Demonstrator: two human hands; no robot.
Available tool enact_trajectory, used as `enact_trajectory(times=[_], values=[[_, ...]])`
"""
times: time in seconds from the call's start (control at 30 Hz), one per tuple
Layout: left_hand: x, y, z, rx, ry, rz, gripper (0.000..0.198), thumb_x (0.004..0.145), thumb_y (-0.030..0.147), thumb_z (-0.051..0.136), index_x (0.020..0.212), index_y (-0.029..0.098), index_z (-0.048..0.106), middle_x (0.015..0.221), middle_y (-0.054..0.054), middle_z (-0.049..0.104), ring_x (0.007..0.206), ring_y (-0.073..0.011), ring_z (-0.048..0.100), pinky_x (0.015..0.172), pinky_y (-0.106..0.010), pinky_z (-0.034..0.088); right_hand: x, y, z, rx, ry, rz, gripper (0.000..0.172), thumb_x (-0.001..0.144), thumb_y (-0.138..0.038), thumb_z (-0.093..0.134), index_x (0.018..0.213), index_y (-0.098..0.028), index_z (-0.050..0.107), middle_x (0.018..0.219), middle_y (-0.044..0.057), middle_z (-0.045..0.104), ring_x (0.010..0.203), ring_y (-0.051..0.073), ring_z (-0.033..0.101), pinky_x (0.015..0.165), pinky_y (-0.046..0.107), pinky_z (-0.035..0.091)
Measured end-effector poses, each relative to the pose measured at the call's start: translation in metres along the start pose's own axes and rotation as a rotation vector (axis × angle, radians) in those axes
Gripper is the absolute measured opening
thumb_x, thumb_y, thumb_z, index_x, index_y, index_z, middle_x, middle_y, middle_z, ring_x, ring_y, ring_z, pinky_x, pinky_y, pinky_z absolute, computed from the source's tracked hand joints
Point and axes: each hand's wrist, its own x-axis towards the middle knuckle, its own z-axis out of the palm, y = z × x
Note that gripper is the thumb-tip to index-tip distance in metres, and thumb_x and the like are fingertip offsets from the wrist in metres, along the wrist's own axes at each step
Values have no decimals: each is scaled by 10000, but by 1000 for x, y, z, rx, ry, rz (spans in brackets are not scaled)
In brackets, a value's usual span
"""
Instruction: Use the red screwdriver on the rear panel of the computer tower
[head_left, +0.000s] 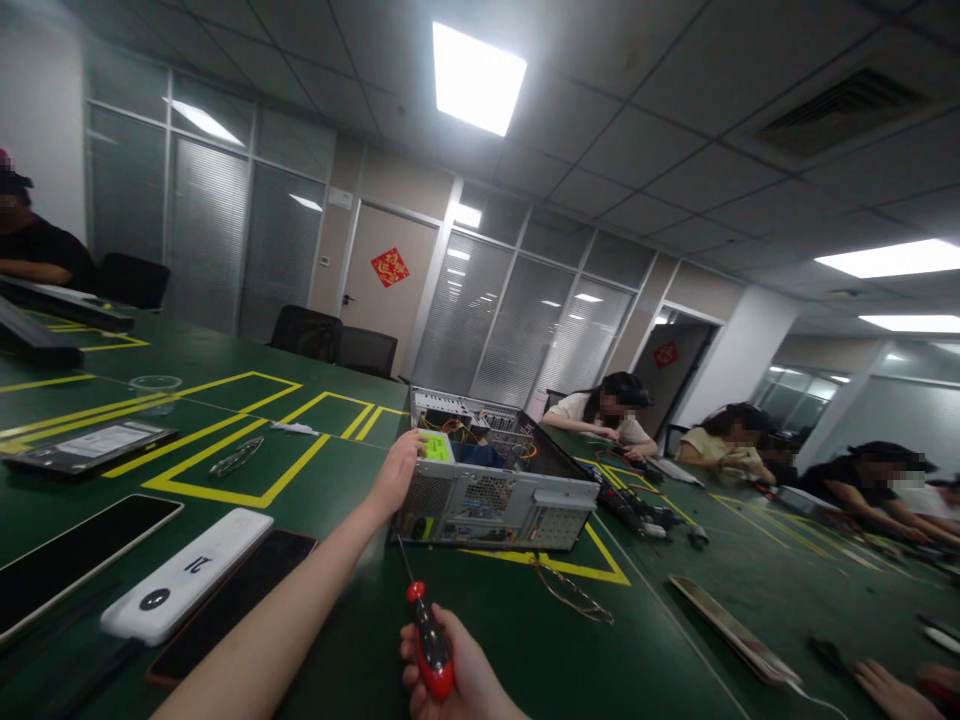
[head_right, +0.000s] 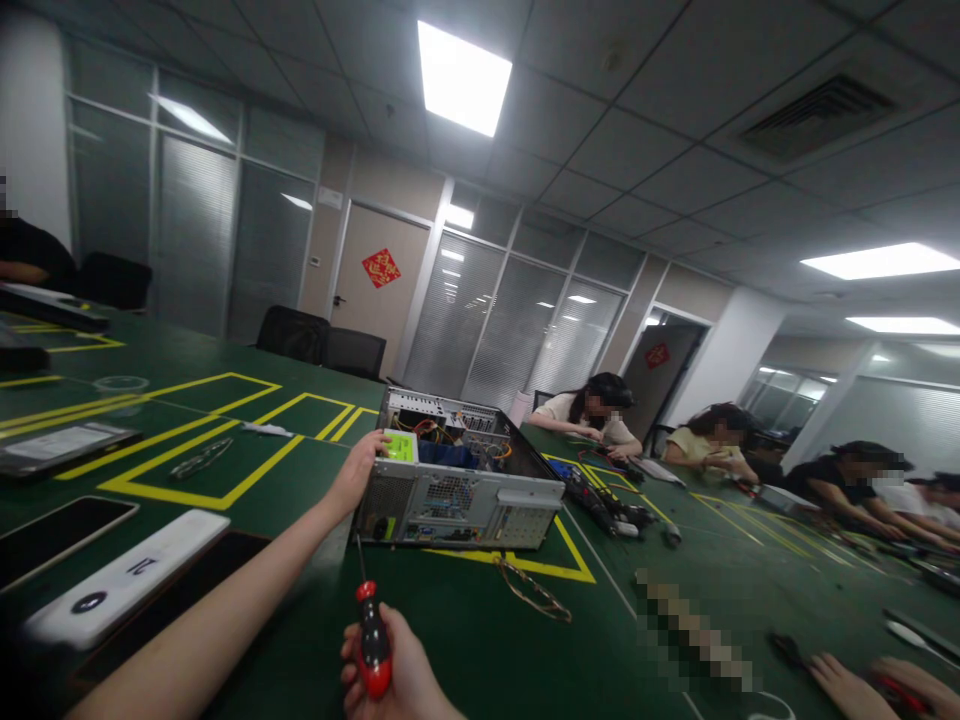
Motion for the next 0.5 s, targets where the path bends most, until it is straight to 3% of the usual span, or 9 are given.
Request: enact_trajectory(times=[0.13,0.23,0.33,0.5], values=[[0,1,0,-6,6,15,448,1029,432,275,913,200,640,1179,-118,693,1295,-258,568,1159,-490,428,1,-4,-5,3,-72,0,492,1038,-413,355,841,-89,670,565,3,563,362,42,399,342,115,230],[1,2,-1,-11,1,20,436,1029,424,280,915,202,637,1170,-118,695,1294,-257,569,1162,-489,425,5,-4,-11,-19,-115,-25,417,995,-423,504,736,-125,639,531,-17,527,369,20,335,355,95,182],[1,2,-1,-19,5,23,434,1028,434,285,919,202,636,1172,-119,694,1292,-257,570,1165,-487,422,8,-3,-14,-90,-142,19,458,1010,-399,488,681,-111,623,463,-42,448,363,9,302,360,78,188],[0,0,0,-26,5,31,450,1030,454,288,913,202,643,1163,-120,698,1278,-261,578,1162,-496,423,12,0,-11,-10,-46,21,500,1041,-413,397,730,-106,638,546,2,548,426,45,487,402,101,341]])
